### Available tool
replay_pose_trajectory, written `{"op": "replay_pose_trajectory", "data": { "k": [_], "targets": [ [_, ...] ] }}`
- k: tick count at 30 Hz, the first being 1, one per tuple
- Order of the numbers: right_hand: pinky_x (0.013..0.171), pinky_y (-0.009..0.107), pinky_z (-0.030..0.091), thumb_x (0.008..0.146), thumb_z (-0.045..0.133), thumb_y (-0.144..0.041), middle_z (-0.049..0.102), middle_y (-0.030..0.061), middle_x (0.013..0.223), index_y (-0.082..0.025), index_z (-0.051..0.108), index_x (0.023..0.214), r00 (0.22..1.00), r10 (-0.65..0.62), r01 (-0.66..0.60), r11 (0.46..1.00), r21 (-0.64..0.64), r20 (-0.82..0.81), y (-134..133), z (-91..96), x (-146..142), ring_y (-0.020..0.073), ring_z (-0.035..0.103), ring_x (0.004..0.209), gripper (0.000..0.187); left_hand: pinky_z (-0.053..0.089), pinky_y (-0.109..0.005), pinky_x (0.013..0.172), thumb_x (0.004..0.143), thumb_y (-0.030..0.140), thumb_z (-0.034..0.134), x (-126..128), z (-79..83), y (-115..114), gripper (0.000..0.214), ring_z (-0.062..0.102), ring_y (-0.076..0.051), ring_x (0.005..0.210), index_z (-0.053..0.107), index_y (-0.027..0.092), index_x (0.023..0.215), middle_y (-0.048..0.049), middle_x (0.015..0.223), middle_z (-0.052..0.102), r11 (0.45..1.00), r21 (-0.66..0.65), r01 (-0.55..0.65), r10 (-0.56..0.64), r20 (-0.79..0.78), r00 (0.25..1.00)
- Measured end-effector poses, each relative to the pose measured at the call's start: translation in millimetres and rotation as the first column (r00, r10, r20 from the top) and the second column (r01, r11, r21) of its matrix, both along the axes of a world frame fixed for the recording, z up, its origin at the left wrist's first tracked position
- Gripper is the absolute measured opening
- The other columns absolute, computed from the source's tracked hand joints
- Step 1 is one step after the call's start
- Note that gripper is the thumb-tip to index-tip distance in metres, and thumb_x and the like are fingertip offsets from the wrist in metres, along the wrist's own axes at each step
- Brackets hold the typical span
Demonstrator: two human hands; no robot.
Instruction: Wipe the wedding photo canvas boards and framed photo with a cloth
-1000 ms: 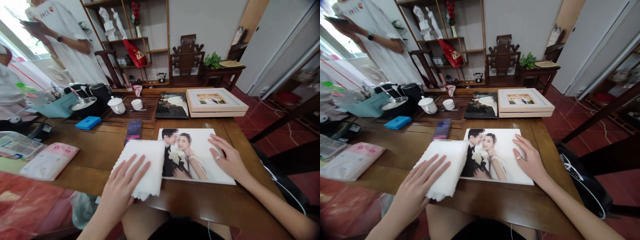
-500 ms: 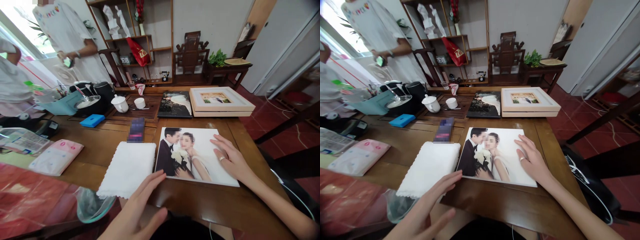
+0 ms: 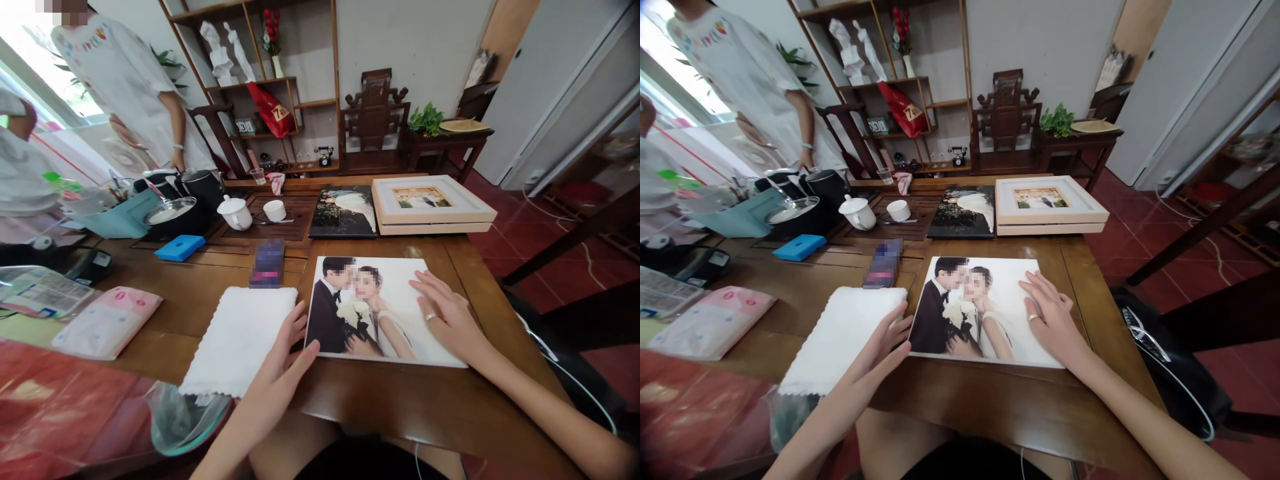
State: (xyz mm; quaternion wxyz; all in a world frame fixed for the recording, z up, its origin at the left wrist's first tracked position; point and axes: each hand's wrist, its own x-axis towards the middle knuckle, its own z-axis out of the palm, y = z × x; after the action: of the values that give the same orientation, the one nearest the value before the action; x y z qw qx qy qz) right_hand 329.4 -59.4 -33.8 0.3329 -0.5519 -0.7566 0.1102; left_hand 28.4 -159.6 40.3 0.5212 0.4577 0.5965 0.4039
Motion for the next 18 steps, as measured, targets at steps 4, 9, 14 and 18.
{"op": "replay_pose_trajectory", "data": {
  "k": [4,9,14,18],
  "targets": [
    [0.105,0.069,0.028,0.098,0.041,-0.035,0.054,0.0128,0.143,-0.027,0.055,0.134,0.986,0.096,-0.103,0.994,0.042,0.136,-14,16.9,-4,0.0336,0.042,0.138,0.04,0.034,-0.046,0.111,0.086,0.045,0.066,5,4.8,2,0.074,0.047,-0.029,0.135,0.032,0.029,0.15,-0.0125,0.141,0.055,0.986,-0.071,-0.152,0.165,0.263,0.95],
    [0.111,0.06,0.034,0.087,0.059,-0.049,0.041,0.0164,0.153,-0.015,0.029,0.153,0.822,0.44,-0.506,0.856,0.11,0.361,-53,46.3,-40,0.036,0.032,0.143,0.079,0.044,-0.042,0.1,0.084,0.04,0.069,10,22.5,0,0.075,0.056,-0.03,0.126,0.034,0.025,0.149,-0.0138,0.132,0.063,0.975,-0.074,-0.212,0.222,0.457,0.861],
    [0.101,0.057,0.048,0.087,0.054,-0.014,0.041,0.0177,0.151,-0.007,0.037,0.148,0.812,0.279,-0.463,0.843,0.274,0.513,-72,43.9,-78,0.0413,0.038,0.138,0.064,0.044,-0.041,0.099,0.085,0.039,0.067,16,33.6,-7,0.072,0.052,-0.031,0.13,0.037,0.025,0.148,-0.0135,0.132,0.063,0.973,-0.027,-0.227,0.212,0.482,0.85],
    [0.095,0.056,0.052,0.086,0.052,-0.008,0.048,0.0176,0.146,-0.008,0.039,0.147,0.818,0.226,-0.466,0.799,0.38,0.529,-65,47.9,-75,0.0412,0.045,0.134,0.062,0.043,-0.045,0.102,0.09,0.043,0.059,26,44.7,-12,0.07,0.051,-0.032,0.13,0.031,0.024,0.151,-0.0135,0.133,0.062,0.972,0.065,-0.224,0.169,0.467,0.868]
  ]
}}
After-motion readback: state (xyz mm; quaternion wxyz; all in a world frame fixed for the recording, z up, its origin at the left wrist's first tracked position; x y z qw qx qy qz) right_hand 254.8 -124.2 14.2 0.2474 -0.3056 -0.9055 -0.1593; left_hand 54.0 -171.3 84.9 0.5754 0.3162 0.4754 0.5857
